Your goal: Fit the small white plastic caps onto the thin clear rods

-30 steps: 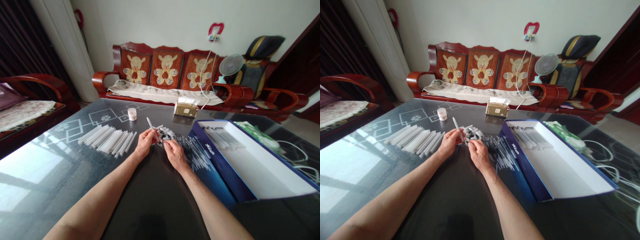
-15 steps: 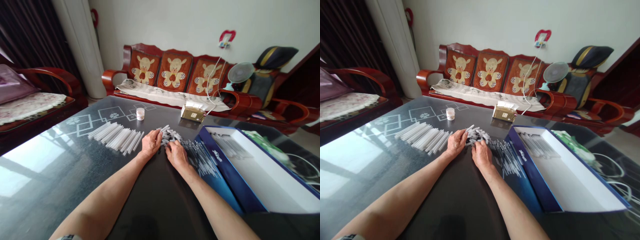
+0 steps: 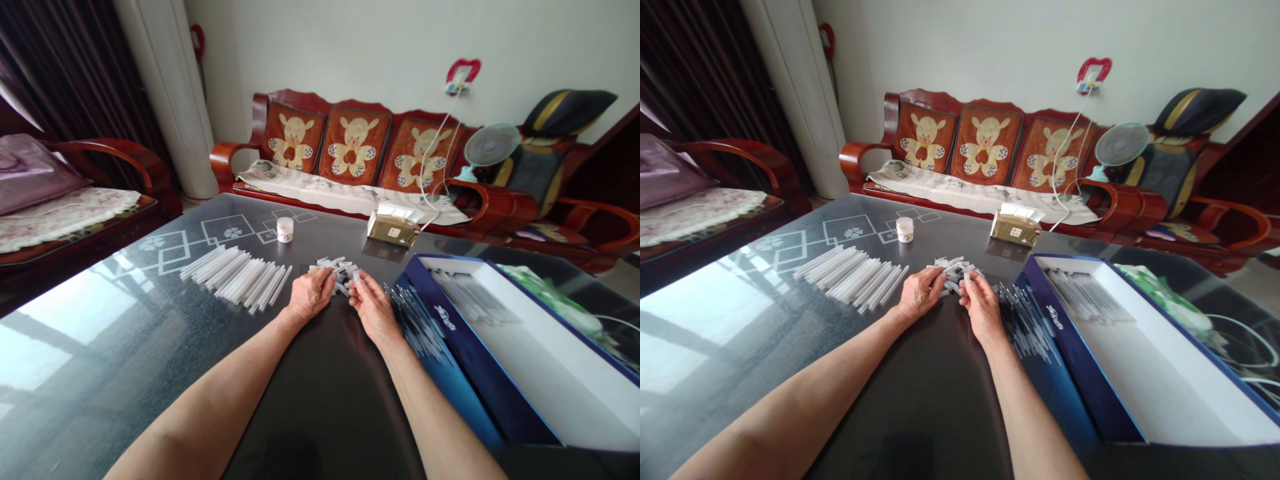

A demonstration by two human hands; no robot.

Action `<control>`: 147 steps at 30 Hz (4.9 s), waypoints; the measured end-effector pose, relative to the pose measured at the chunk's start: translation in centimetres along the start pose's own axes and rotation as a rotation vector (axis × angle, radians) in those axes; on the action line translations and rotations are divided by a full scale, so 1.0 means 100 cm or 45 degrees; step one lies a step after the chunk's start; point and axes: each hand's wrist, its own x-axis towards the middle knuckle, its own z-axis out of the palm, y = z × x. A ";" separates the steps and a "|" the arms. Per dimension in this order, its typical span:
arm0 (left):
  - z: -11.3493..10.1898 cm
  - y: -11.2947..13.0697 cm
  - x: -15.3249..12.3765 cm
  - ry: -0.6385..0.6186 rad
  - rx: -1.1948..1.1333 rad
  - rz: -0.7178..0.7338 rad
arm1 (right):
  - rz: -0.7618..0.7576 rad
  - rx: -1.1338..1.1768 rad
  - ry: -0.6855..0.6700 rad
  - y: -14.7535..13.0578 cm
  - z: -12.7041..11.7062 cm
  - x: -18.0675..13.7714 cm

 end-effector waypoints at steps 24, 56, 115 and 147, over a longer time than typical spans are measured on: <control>-0.004 0.005 -0.001 -0.104 -0.039 0.131 | 0.156 0.339 -0.074 0.001 -0.014 0.019; -0.008 0.011 -0.001 -0.350 0.119 0.129 | -0.075 0.148 -0.024 0.000 -0.006 0.010; -0.002 -0.004 -0.001 0.011 0.131 0.357 | 0.026 -2.168 0.590 -0.137 -0.247 0.075; -0.073 0.000 0.042 -0.736 0.803 -0.186 | -0.836 -1.387 -0.143 0.014 -0.007 -0.015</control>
